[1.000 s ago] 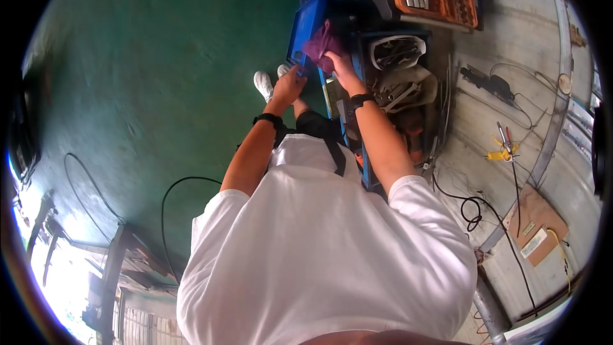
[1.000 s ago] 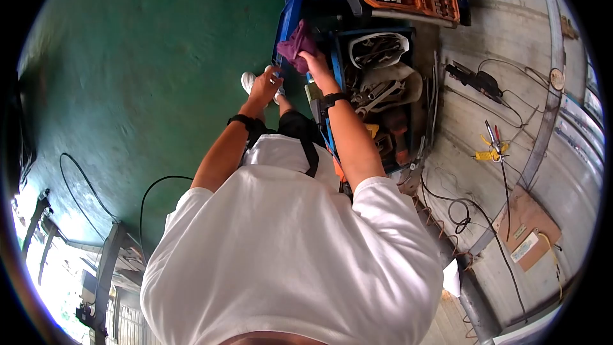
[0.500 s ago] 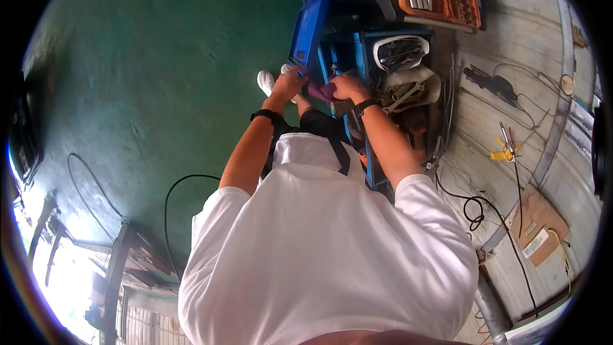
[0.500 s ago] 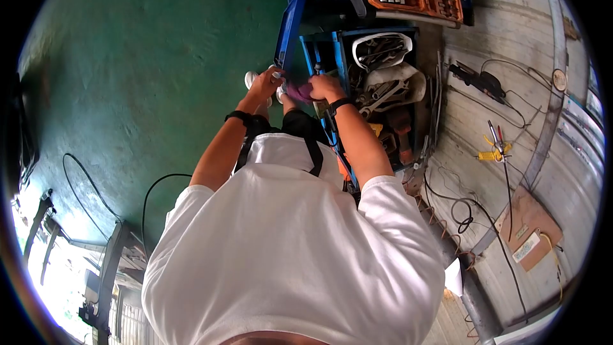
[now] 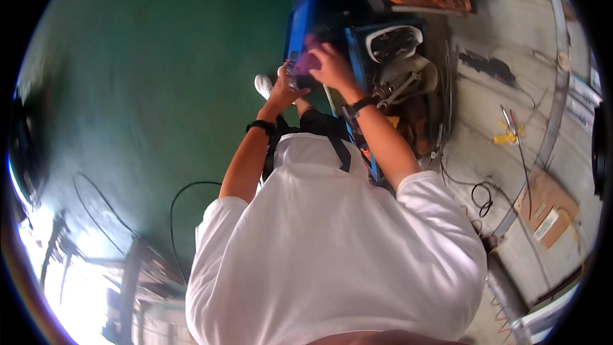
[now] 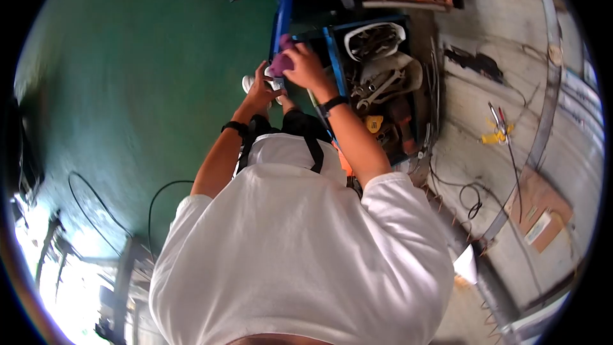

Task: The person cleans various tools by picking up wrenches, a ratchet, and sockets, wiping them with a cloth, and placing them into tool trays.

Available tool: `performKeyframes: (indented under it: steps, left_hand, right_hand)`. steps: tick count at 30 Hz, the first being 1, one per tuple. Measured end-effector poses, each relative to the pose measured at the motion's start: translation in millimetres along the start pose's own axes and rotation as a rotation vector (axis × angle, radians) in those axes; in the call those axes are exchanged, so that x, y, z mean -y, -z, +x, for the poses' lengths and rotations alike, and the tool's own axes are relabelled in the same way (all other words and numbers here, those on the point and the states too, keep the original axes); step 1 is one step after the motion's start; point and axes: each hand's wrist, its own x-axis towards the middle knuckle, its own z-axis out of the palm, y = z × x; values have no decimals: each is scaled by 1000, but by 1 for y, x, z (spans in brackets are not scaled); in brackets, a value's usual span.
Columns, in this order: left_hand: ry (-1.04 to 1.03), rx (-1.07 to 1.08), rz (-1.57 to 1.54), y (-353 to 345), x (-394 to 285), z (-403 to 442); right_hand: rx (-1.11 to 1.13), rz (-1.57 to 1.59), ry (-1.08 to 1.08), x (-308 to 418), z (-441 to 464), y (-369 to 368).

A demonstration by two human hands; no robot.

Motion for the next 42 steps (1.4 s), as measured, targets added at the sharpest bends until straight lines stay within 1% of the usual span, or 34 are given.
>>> performKeyframes:
  steps: [1,2,3,4,7,8,10,11,12,14,15,17,18,20,21,22,24,25,26,28,29,30,32,33,34,36,37,38,40,41,42]
  left_hand:
    - [-53,-44,-98,0,-12,2]
    - [-98,-49,-30,-2,-3,8]
    - [-142,-58,38,-3,8,14]
    - [-99,-45,43,-1,8,15]
    - [-113,-53,98,9,10,16]
    - [-121,-40,106,10,10,16]
    - [-197,-97,105,12,3,11]
    - [-117,-52,94,14,-1,8]
    - [-128,-37,103,13,-1,6]
    - [-78,-6,-8,10,0,7]
    - [-91,16,2,7,-1,10]
    - [-282,-32,-127,-3,2,11]
    - [-292,1,-120,-5,20,17]
    - [-444,106,102,-9,57,36]
    - [-437,146,29,-8,46,29]
    - [-440,166,37,-9,52,27]
    - [-169,180,-375,-4,52,19]
    - [-104,140,-237,4,53,12]
    - [-105,145,-224,10,46,9]
    - [-94,196,-19,20,36,10]
    - [-50,177,-7,22,33,9]
    - [-51,174,8,24,33,7]
    - [-121,14,490,25,32,7]
    - [-297,-16,528,22,29,9]
    - [-292,-3,546,18,18,8]
    - [-320,-131,456,6,-14,12]
    - [-420,-183,444,3,-17,17]
    - [-429,-192,451,1,-20,21]
    - [-326,-291,333,-10,-63,21]
    - [-331,-294,339,-16,-79,21]
    - [-246,-364,271,-23,-92,19]
  right_hand:
    - [-41,-7,119,4,2,-8]
    - [34,-73,114,10,1,-13]
    - [53,-93,123,15,0,-18]
    - [76,-109,137,17,1,-25]
    - [106,-192,233,16,-2,-39]
    - [92,-193,223,14,-2,-43]
    - [212,-288,252,16,-1,-46]
    - [242,-317,228,17,0,-48]
    - [226,-318,215,21,3,-46]
    - [333,-352,189,28,9,-40]
    - [313,-355,169,28,12,-42]
    - [391,-456,202,27,14,-50]
    - [371,-457,173,28,13,-54]
    - [461,-470,130,31,8,-58]
    - [544,-457,76,46,8,-43]
    - [532,-449,60,43,3,-43]
    - [486,-226,67,44,-7,-39]
    - [429,-92,79,43,-16,-36]
    - [417,-85,78,41,-24,-36]
    - [174,194,169,36,-37,-34]
    - [205,278,123,34,-44,-27]
    - [195,286,131,30,-47,-19]
    - [265,444,79,20,-50,-3]
    - [222,443,99,10,-53,1]
    - [205,426,61,5,-54,17]
    - [87,315,-67,-13,-61,55]
    - [-18,321,-133,-30,-65,65]
    - [-125,328,-195,-47,-68,76]
    - [-274,424,-416,-94,-70,84]
    - [-339,341,-433,-109,-73,97]
    - [-402,259,-454,-123,-78,109]
